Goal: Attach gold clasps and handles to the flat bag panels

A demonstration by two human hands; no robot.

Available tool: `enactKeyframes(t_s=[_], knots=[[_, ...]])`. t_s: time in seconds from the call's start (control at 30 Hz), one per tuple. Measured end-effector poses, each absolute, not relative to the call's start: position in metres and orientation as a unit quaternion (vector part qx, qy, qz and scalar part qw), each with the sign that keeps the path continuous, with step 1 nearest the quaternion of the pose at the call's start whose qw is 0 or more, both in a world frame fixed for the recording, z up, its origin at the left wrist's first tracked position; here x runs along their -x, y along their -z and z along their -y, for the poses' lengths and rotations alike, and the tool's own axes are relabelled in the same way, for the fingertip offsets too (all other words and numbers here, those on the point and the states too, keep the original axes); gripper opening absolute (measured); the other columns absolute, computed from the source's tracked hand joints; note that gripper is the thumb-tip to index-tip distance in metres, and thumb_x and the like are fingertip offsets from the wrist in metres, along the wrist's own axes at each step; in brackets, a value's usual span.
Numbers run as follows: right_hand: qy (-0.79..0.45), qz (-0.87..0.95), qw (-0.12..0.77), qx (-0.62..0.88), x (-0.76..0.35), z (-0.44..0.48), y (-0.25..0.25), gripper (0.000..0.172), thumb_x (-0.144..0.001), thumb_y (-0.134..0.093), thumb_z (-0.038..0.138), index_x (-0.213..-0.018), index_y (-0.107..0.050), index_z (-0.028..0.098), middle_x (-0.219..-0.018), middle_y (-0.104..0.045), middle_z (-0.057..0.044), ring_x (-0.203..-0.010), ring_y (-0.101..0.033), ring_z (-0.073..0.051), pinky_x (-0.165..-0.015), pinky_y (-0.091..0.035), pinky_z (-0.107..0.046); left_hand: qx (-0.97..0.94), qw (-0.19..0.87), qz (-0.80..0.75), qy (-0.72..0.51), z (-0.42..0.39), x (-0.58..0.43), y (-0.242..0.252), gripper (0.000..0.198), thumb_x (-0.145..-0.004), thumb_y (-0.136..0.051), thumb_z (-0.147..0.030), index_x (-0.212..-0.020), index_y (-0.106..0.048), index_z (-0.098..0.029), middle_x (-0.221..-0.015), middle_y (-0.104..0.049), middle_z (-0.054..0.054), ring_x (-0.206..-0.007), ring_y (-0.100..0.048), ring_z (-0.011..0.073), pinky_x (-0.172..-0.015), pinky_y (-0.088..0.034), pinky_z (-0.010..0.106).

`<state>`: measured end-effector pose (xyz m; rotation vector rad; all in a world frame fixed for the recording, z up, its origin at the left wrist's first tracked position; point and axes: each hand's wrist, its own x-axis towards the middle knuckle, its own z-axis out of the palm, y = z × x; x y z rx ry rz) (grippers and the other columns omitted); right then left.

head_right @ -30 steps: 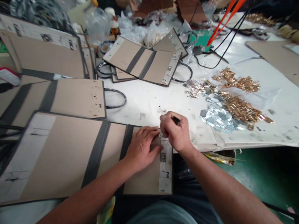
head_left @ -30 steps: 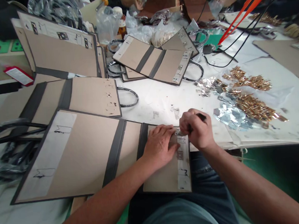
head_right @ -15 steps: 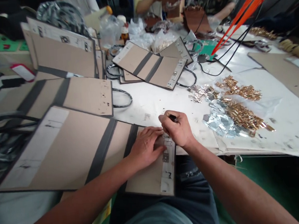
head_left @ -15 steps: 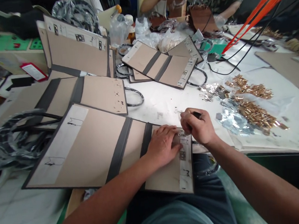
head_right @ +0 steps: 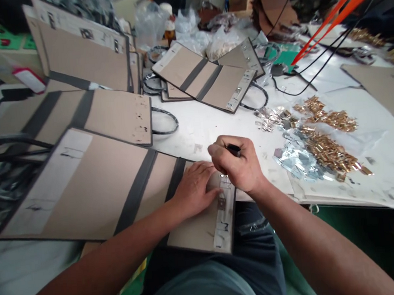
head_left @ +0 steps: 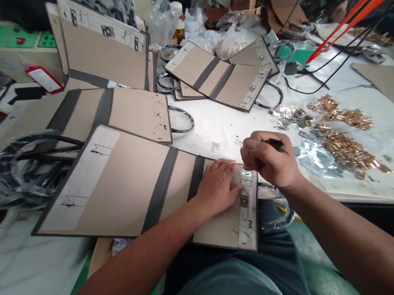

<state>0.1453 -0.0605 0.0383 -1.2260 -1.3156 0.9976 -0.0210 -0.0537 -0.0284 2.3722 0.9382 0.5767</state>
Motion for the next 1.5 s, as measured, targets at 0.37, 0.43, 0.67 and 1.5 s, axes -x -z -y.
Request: enactKeyframes(t_s=[0.37, 0.43, 0.67, 1.5], knots=[[-0.412, 0.477, 0.651, 0.423, -0.149, 0.069, -0.043, 0.039, -0.092, -0.068, 0.032, -0.061, -0.047, 0.021, -0.052, -0.046, 0.002, -0.046, -0.041, -0.01, -0.046, -0.032, -0.027, -0.878, 0.252, -0.346, -0.214, 0.052, 0.018, 0.03, 0.055, -0.089, -0.08, -0.039, -0.135, -0.058, -0.02, -0.147, -0.06, 0.008, -0.141, -0.048, 0.0305, -0.118, -0.04, 0.051], [-0.416, 0.473, 0.629, 0.456, -0.149, 0.071, -0.035, 0.039, -0.093, -0.067, 0.03, -0.061, -0.047, 0.02, -0.051, -0.046, 0.002, -0.047, -0.042, -0.01, -0.046, -0.031, -0.026, -0.876, 0.256, -0.348, -0.214, 0.053, 0.018, 0.031, 0.052, -0.088, -0.081, -0.037, -0.132, -0.059, -0.02, -0.145, -0.062, 0.008, -0.14, -0.05, 0.0305, -0.118, -0.041, 0.051], [-0.414, 0.496, 0.621, 0.443, -0.151, 0.08, -0.014, 0.04, -0.095, -0.067, 0.034, -0.063, -0.048, 0.02, -0.055, -0.047, 0.002, -0.051, -0.04, -0.01, -0.052, -0.031, -0.027, -0.876, 0.26, -0.341, -0.22, 0.049, 0.014, 0.031, 0.053, -0.086, -0.082, -0.034, -0.132, -0.06, -0.021, -0.144, -0.062, 0.007, -0.139, -0.051, 0.0304, -0.117, -0.042, 0.051], [-0.497, 0.346, 0.688, 0.4, -0.149, 0.108, -0.021, 0.042, -0.088, -0.072, 0.034, -0.063, -0.042, 0.019, -0.053, -0.042, 0.004, -0.043, -0.038, -0.008, -0.043, -0.032, -0.021, -0.962, 0.174, -0.207, -0.047, 0.127, 0.07, 0.022, 0.101, -0.08, -0.08, -0.051, -0.165, -0.033, -0.021, -0.175, -0.022, 0.009, -0.163, -0.014, 0.0325, -0.134, 0.0, 0.057]])
